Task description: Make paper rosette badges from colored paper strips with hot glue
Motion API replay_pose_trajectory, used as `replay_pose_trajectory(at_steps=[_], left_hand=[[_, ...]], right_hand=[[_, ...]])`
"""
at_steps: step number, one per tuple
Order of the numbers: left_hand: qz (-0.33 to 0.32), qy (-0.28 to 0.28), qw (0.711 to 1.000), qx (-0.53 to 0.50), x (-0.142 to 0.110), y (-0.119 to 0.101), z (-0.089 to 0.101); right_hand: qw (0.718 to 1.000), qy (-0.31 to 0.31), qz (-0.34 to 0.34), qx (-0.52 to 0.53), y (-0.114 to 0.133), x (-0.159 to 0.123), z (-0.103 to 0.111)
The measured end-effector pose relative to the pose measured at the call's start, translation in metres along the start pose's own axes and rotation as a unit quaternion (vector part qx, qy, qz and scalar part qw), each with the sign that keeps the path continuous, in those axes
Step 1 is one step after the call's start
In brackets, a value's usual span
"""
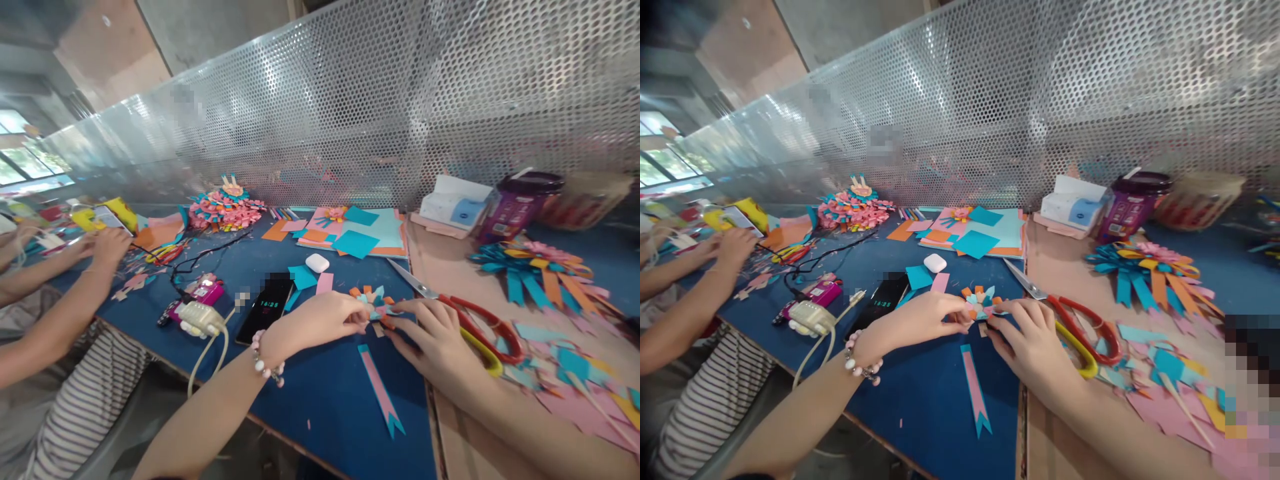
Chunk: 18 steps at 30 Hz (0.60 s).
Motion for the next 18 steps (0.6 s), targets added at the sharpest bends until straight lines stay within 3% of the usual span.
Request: replay_pose_trajectory(at_steps=[6, 18], left_hand=[[-0.010, 0.004, 1.000, 0.028, 0.0006, 0.0007, -0.0042], [-0.024, 0.022, 0.994, 0.101, 0.0040, 0.0005, -0.0103]], right_hand=[[0.999, 0.033, 0.033, -0.010, 0.0056, -0.0015, -0.0044], [0.999, 0.024, 0.025, -0.024, 0.0050, -0.0013, -0.0062]])
Point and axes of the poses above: each hand's wrist, its own x-axis towards the middle knuckle, its own z-axis out of the back of the hand, y = z × x, the point moved 5 cm from there along x, towards the middle knuckle, and after that the axes turned 5 degrees about -x, right-handed, at the moved point
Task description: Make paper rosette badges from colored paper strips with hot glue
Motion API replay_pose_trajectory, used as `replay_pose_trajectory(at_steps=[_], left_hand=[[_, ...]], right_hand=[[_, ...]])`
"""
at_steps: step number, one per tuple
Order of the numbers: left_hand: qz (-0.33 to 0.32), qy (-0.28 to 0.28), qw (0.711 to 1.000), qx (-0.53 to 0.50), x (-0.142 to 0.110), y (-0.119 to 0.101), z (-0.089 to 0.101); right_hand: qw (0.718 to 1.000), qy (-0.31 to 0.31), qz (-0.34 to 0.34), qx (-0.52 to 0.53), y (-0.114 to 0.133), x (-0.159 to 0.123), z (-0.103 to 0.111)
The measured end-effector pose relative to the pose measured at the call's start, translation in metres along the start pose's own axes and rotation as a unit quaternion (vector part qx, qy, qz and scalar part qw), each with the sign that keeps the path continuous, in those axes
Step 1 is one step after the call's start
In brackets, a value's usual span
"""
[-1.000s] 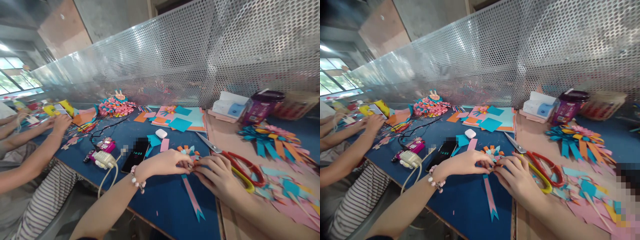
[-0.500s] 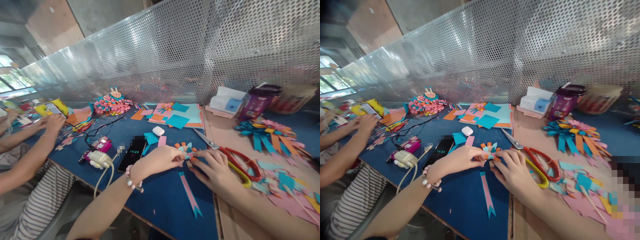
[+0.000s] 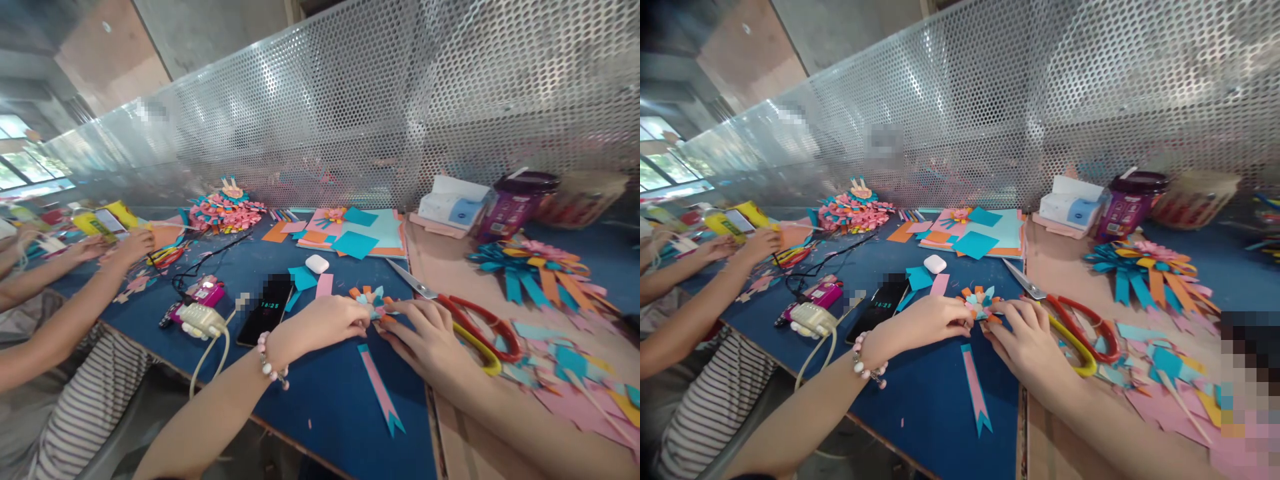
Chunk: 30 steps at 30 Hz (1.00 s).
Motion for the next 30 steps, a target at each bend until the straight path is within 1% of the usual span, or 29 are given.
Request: replay_pose_trajectory(at_steps=[3, 5, 8, 12, 15, 17, 20, 23, 26, 28, 30], left_hand=[[-0.008, 0.002, 1.000, 0.001, 0.000, 0.000, -0.001], [0.000, 0.002, 1.000, 0.002, 0.000, 0.001, 0.000], [0.007, 0.002, 1.000, -0.002, -0.001, 0.001, 0.002], [-0.005, -0.004, 1.000, -0.003, -0.003, -0.001, 0.004], [0.000, -0.009, 1.000, 0.015, -0.004, 0.001, 0.003], [0.004, -0.010, 0.999, 0.031, -0.004, 0.002, 0.001], [-0.002, -0.009, 0.999, 0.050, -0.003, 0.000, 0.002], [-0.007, -0.011, 0.998, 0.058, -0.006, -0.005, 0.007], [-0.009, -0.024, 0.998, 0.061, -0.017, -0.009, 0.013], [-0.010, -0.046, 0.996, 0.070, -0.030, -0.008, 0.015], [-0.003, -0.065, 0.994, 0.088, -0.047, -0.002, 0.015]], right_hand=[[1.000, 0.001, -0.001, -0.004, 0.000, 0.000, 0.000], [1.000, -0.002, -0.003, 0.001, -0.001, 0.000, 0.000], [0.999, -0.013, -0.028, 0.012, -0.005, 0.000, 0.002], [0.999, -0.005, -0.045, 0.018, -0.007, 0.001, 0.002], [0.999, -0.012, -0.033, 0.009, -0.004, 0.002, 0.004], [1.000, -0.012, -0.012, 0.002, 0.000, 0.003, 0.005], [1.000, -0.002, 0.014, -0.004, 0.004, 0.003, 0.005], [1.000, 0.013, 0.016, -0.002, 0.003, 0.002, 0.003], [0.999, 0.023, 0.016, 0.020, 0.003, 0.002, 0.003], [0.999, 0.017, 0.016, 0.046, 0.004, 0.003, 0.006], [0.997, 0.012, 0.019, 0.070, 0.006, 0.005, 0.010]])
Point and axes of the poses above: each hand's wrist, its own x-axis towards the middle knuckle, its own z-axis out of the back of the hand, y = z × x, the point moved 5 cm from there along x, towards the middle knuckle, and after that the axes turned 5 degrees about -x, right-handed, at the moved point
